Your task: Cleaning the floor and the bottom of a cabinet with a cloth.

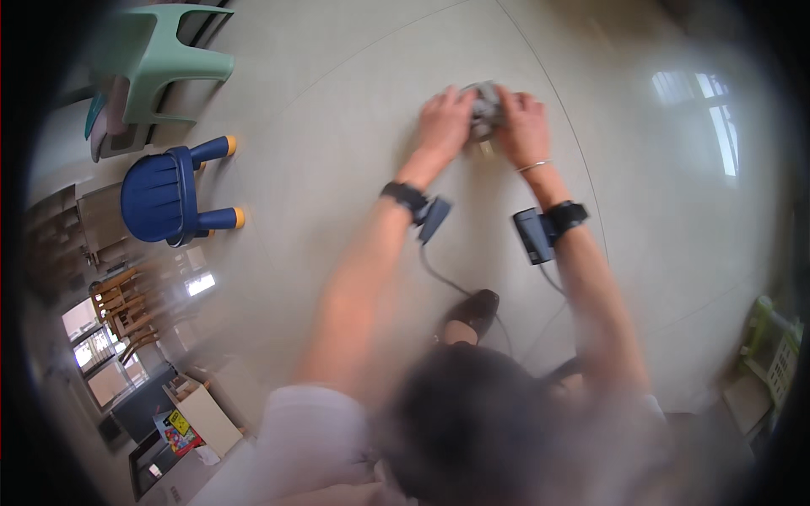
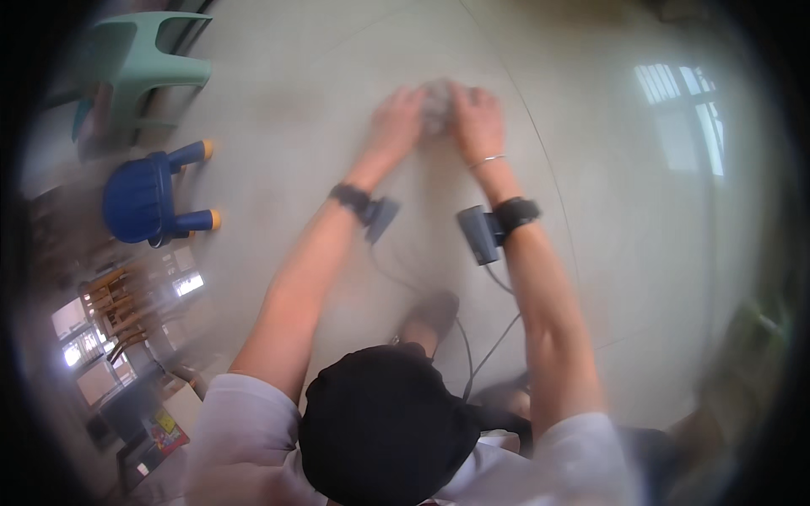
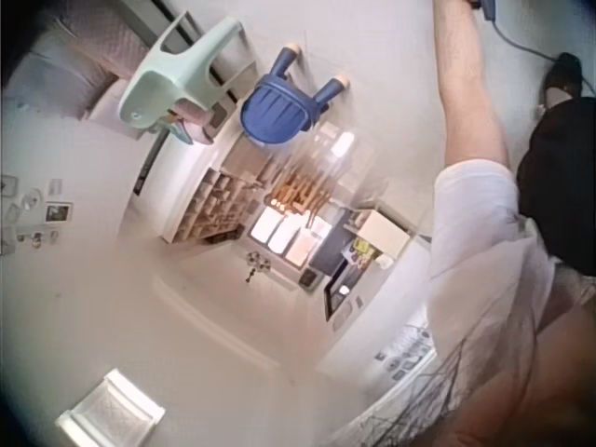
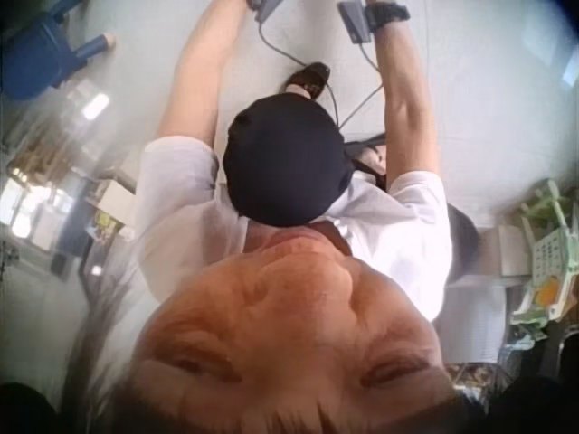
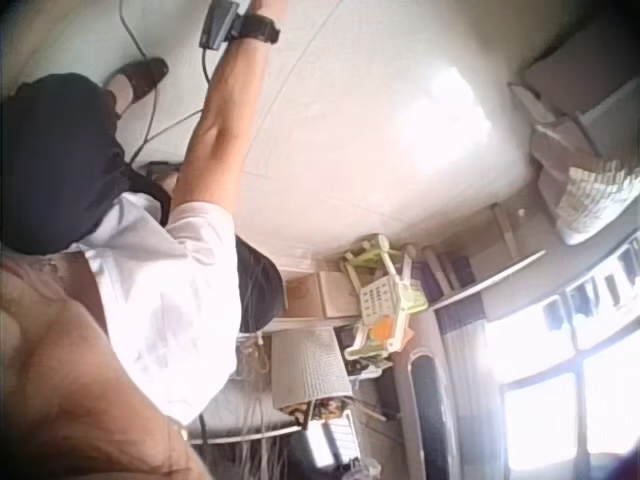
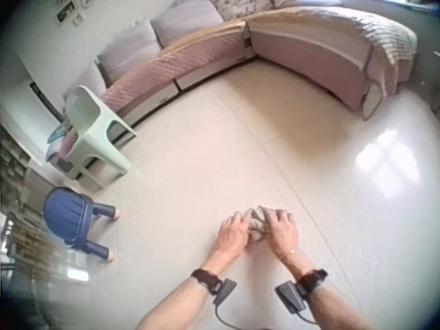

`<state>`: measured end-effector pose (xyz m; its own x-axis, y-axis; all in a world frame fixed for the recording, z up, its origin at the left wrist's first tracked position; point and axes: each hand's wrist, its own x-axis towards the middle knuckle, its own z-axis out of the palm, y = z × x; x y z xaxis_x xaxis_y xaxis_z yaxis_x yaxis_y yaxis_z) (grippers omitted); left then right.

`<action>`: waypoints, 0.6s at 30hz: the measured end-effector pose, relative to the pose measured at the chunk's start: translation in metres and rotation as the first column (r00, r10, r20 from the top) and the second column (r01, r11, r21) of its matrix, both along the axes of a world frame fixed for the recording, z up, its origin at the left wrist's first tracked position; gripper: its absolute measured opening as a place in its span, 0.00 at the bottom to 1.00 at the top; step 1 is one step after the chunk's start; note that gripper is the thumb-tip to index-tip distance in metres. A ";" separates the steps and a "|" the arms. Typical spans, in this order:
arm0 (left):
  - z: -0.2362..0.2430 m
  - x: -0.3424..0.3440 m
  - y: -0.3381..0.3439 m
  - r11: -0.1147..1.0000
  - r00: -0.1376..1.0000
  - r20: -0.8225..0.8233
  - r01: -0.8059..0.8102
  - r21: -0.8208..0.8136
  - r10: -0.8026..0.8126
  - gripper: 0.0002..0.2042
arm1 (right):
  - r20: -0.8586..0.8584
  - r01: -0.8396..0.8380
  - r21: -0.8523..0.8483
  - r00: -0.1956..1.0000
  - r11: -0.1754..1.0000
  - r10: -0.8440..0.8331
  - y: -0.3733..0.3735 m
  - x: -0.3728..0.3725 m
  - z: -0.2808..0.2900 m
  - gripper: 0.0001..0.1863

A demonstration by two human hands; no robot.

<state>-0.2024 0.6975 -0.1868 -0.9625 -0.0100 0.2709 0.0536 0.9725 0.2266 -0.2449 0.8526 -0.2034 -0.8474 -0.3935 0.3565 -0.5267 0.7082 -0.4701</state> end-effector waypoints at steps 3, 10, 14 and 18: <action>0.002 0.157 -0.080 0.966 0.912 0.329 -0.259 -0.002 0.245 0.18 | -0.011 -0.372 -0.142 0.927 0.917 0.374 -0.097 0.089 -0.012 0.22; 0.028 0.276 -0.070 0.914 0.752 0.552 -0.403 -0.049 0.361 0.20 | 0.079 -0.649 -0.174 0.741 0.741 0.667 -0.107 0.181 -0.008 0.16; 0.018 0.161 -0.047 0.946 0.878 0.426 -0.297 0.131 0.217 0.25 | 0.073 -0.435 -0.112 0.893 0.893 0.444 -0.073 0.083 -0.006 0.16; 0.032 0.055 0.020 0.949 0.980 0.198 -0.031 0.313 -0.033 0.32 | 0.079 -0.136 0.037 0.988 0.990 0.133 0.012 -0.047 0.007 0.24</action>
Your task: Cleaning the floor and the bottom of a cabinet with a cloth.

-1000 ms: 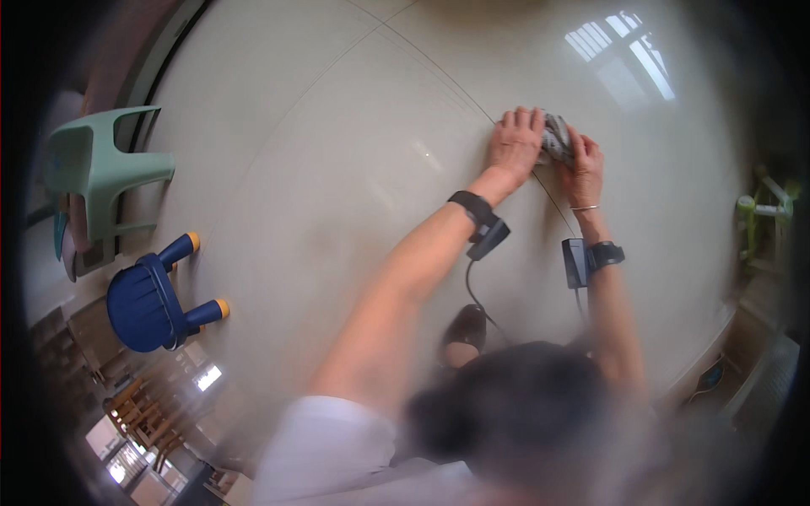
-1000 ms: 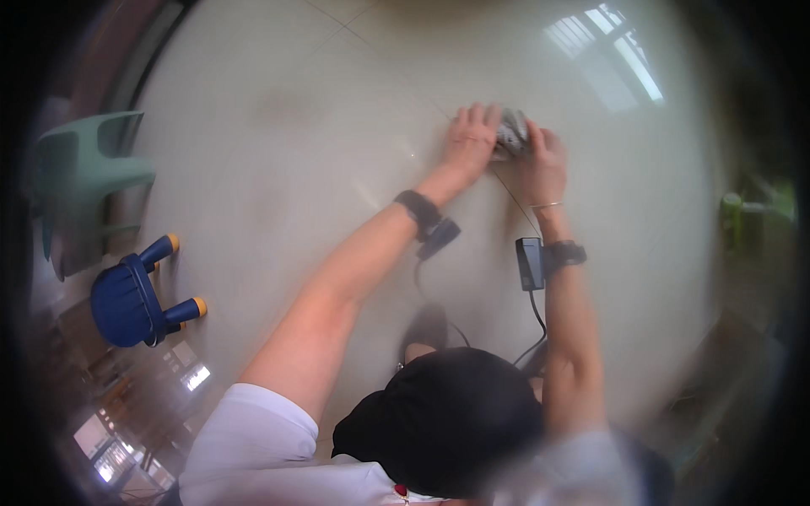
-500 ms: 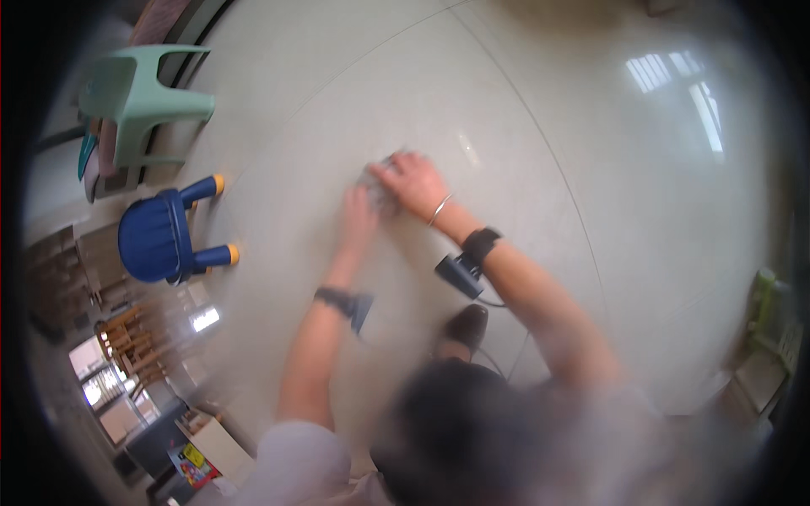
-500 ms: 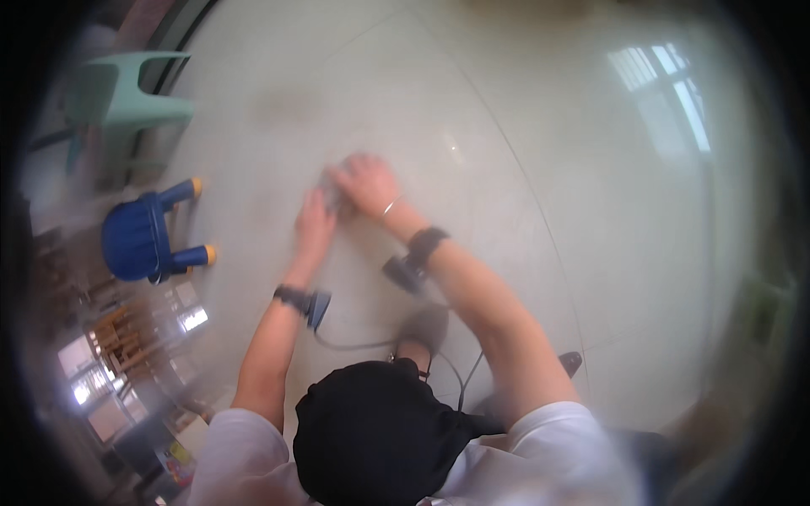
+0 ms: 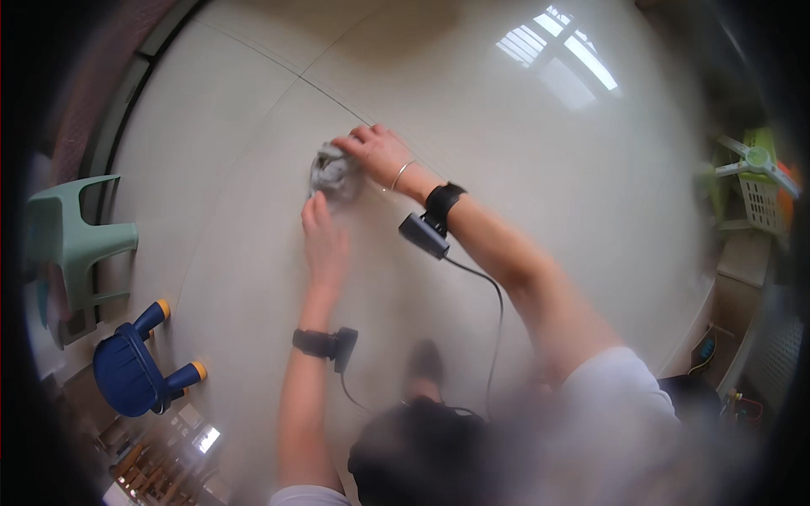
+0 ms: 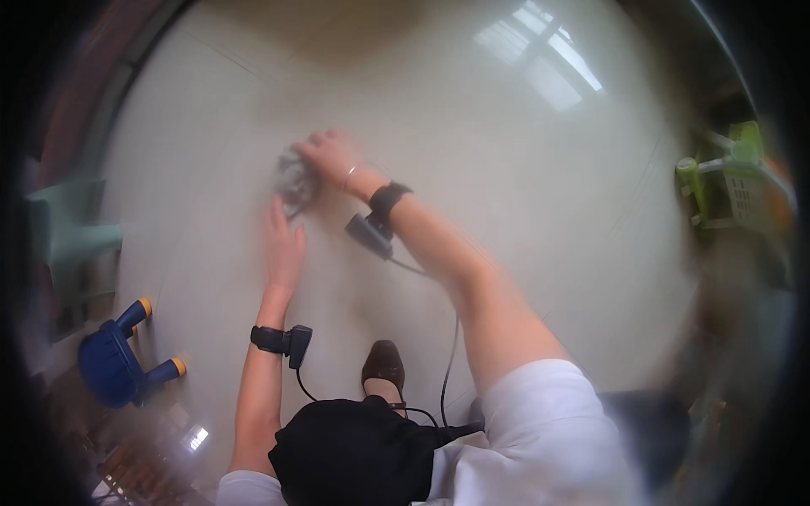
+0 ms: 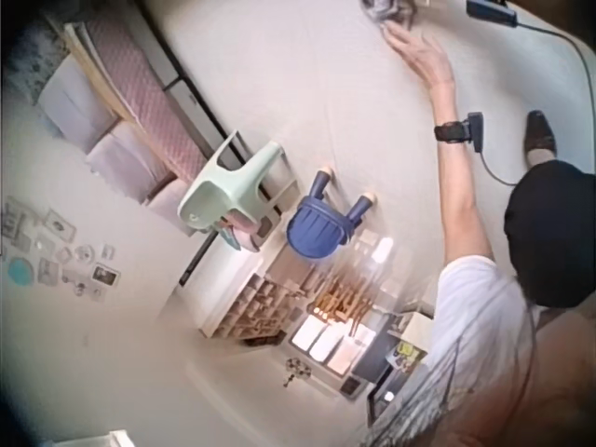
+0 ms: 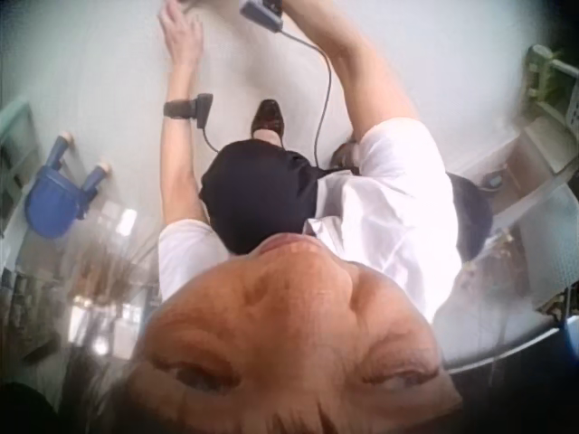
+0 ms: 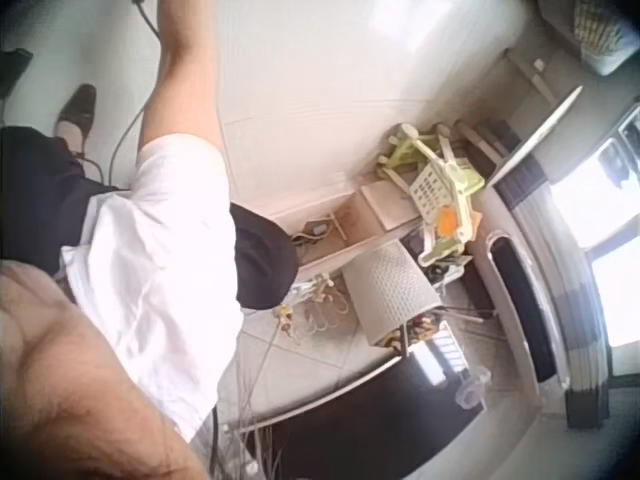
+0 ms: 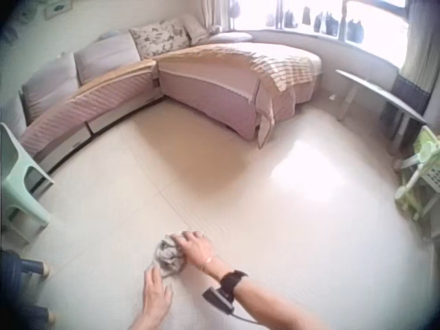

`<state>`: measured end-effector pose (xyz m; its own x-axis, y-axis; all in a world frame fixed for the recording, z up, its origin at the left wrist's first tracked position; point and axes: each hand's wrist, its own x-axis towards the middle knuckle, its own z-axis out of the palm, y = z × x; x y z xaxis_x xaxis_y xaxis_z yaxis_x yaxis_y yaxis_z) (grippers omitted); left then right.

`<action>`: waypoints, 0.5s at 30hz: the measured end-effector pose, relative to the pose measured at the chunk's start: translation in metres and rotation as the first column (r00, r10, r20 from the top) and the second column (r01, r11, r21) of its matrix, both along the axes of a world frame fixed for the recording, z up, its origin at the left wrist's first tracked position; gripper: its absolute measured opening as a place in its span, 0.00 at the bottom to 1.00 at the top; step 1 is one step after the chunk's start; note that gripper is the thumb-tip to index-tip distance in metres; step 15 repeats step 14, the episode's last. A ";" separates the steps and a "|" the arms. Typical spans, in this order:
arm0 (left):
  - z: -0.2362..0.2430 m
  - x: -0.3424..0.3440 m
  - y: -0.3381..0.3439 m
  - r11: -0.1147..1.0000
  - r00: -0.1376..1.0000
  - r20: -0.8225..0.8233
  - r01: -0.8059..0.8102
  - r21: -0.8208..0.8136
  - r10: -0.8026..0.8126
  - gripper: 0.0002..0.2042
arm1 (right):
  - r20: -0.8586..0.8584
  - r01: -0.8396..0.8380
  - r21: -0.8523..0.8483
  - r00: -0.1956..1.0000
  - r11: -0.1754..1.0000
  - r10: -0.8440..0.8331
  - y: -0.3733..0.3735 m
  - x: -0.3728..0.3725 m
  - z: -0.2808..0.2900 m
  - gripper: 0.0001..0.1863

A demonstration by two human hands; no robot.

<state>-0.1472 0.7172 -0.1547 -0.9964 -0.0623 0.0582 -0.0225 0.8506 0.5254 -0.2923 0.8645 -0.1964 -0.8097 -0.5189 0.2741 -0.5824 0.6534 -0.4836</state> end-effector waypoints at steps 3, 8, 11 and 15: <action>0.017 -0.026 0.067 0.952 0.943 -0.131 0.304 -0.038 -0.306 0.28 | -0.017 0.345 0.114 0.938 0.932 -0.345 0.146 -0.076 -0.005 0.34; -0.001 0.003 0.106 0.860 0.859 0.060 0.505 0.067 -0.509 0.25 | -0.106 0.882 0.333 0.388 0.335 -0.916 0.455 -0.007 -0.022 0.34; -0.027 0.034 0.093 0.872 0.868 0.084 0.487 0.055 -0.490 0.24 | -0.043 0.916 0.400 -0.032 -0.047 -0.999 0.524 0.091 -0.029 0.38; -0.030 0.059 0.075 0.887 0.882 0.160 0.457 -0.060 -0.444 0.29 | 0.079 0.837 0.382 -0.453 -0.393 -0.888 0.512 0.119 -0.011 0.40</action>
